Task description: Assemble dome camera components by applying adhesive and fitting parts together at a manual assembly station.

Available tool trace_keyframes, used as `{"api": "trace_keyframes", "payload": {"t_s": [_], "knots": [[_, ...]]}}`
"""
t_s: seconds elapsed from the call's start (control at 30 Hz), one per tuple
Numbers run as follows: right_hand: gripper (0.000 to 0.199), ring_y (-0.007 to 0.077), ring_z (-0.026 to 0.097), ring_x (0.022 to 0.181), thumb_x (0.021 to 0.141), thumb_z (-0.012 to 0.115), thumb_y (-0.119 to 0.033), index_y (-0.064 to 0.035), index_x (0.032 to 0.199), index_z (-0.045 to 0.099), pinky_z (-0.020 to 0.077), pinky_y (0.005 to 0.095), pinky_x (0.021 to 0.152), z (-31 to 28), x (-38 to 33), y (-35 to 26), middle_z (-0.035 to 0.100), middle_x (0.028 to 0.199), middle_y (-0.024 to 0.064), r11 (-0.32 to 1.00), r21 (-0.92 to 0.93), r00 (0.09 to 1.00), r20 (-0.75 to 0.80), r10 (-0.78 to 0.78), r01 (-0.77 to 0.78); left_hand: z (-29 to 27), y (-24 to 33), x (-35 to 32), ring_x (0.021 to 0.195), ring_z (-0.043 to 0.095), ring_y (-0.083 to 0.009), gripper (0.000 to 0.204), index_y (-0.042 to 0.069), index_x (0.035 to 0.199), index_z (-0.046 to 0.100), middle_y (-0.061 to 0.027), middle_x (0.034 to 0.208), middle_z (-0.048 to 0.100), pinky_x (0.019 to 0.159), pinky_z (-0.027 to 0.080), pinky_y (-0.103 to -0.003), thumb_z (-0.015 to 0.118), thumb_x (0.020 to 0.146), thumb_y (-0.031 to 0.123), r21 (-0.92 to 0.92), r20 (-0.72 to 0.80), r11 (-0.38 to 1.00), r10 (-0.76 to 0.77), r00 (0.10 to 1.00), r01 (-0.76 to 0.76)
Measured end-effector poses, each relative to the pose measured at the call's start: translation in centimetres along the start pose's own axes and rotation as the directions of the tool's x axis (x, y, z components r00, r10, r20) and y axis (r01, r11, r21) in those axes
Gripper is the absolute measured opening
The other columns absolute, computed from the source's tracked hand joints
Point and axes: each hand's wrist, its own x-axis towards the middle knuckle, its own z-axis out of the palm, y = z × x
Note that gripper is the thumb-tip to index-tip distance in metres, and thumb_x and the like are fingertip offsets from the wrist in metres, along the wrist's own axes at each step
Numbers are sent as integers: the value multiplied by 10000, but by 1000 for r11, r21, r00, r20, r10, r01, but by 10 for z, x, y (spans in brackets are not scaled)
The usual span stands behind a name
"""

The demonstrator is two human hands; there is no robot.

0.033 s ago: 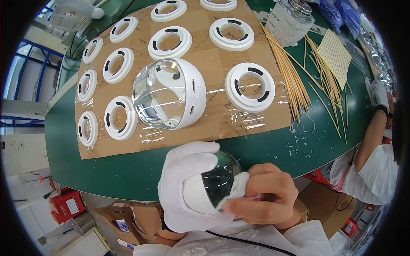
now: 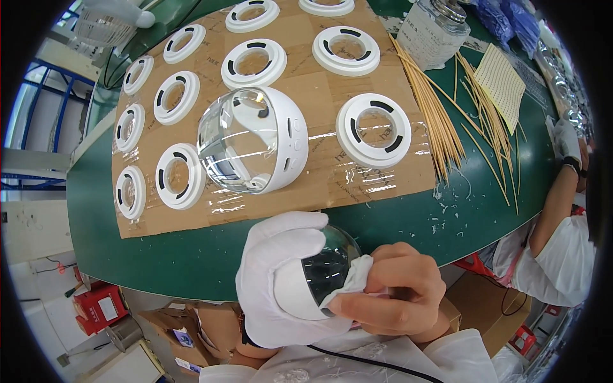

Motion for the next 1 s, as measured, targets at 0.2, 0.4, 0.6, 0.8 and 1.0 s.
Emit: {"api": "trace_keyframes", "payload": {"t_s": [0.2, 0.4, 0.6, 0.8, 1.0], "knots": [[319, 147, 472, 568, 573, 747, -13, -146, 862, 717, 428, 267, 533, 0, 0, -1, 444, 820, 14, 999, 40, 1000, 7, 16, -16, 1, 1, 0, 957, 586, -264, 648, 54, 1072, 534, -207, 1115, 573, 802, 482, -334, 873, 533, 172, -24, -13, 1000, -9, 1000, 8], [336, 159, 488, 578, 570, 726, 10, -137, 873, 722, 444, 289, 563, -2, 3, -4, 446, 824, 17, 998, -34, 997, 39, 63, -61, 1, 1, 0, 954, 586, -262, 663, 55, 1076, 530, -202, 1116, 572, 799, 481, -328, 867, 517, 168, -19, -35, 1000, -17, 999, 16], [342, 188, 537, 603, 529, 701, 8, -25, 869, 706, 466, 268, 509, 4, -2, 5, 497, 825, 70, 994, 60, 993, -82, -86, 91, 1, 1, 0, 955, 584, -262, 680, 56, 1079, 531, -203, 1122, 568, 802, 481, -330, 875, 505, 175, -26, -21, 999, -22, 1000, 22], [357, 166, 504, 593, 526, 720, 34, -127, 845, 719, 447, 277, 551, 0, 1, -3, 463, 824, 30, 999, -35, 999, -12, 39, -39, 0, 1, -1, 959, 584, -264, 686, 57, 1080, 530, -201, 1121, 568, 810, 478, -336, 879, 501, 179, 1, -13, 1000, -14, 1000, 14], [382, 170, 496, 589, 516, 711, 34, -115, 868, 722, 438, 279, 542, 1, -5, 3, 450, 823, 35, 999, 4, 999, -25, -41, 41, 3, 2, 0, 969, 582, -273, 687, 62, 1082, 529, -198, 1115, 573, 817, 477, -342, 877, 500, 179, 0, -21, 1000, -23, 1000, 23]]}}
